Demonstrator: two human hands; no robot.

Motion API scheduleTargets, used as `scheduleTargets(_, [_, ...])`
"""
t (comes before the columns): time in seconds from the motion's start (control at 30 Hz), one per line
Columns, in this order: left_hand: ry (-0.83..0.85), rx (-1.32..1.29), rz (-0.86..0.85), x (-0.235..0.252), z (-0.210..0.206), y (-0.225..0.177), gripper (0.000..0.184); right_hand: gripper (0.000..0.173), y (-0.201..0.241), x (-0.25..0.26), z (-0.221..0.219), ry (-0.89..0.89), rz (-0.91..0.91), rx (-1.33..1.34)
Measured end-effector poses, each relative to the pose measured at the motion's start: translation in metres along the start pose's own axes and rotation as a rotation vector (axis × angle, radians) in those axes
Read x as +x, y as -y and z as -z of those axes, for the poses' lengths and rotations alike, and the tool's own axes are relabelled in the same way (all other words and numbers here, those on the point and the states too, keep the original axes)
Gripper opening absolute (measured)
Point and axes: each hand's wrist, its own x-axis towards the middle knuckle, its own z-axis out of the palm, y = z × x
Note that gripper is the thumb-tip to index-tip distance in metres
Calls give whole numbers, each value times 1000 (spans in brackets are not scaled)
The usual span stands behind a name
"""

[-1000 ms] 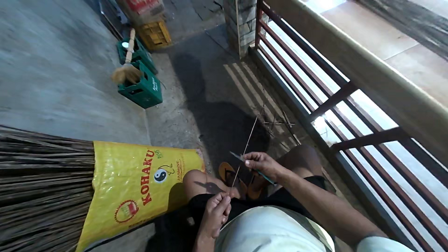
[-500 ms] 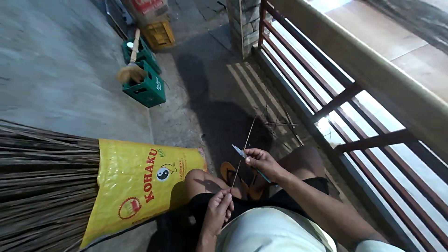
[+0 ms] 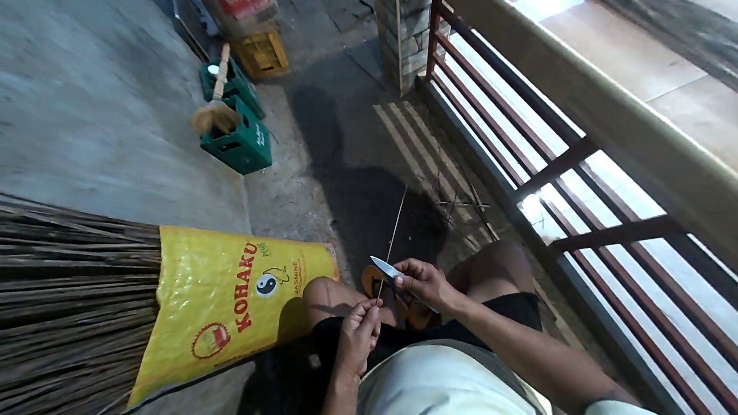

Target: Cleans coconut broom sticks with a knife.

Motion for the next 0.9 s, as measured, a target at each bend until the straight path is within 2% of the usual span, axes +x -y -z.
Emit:
scheduleTargets(0.37, [-12, -35, 23, 1, 3, 7, 22, 26, -3, -2, -6, -32, -24, -64])
scheduleTargets(0.6, [-25, -36, 36, 1, 4, 9, 23, 18, -12, -3, -8, -98, -41, -37])
scheduleTargets(0.9, [-23, -56, 40, 1, 6, 13, 23, 22, -14, -2, -13, -147, -54, -68])
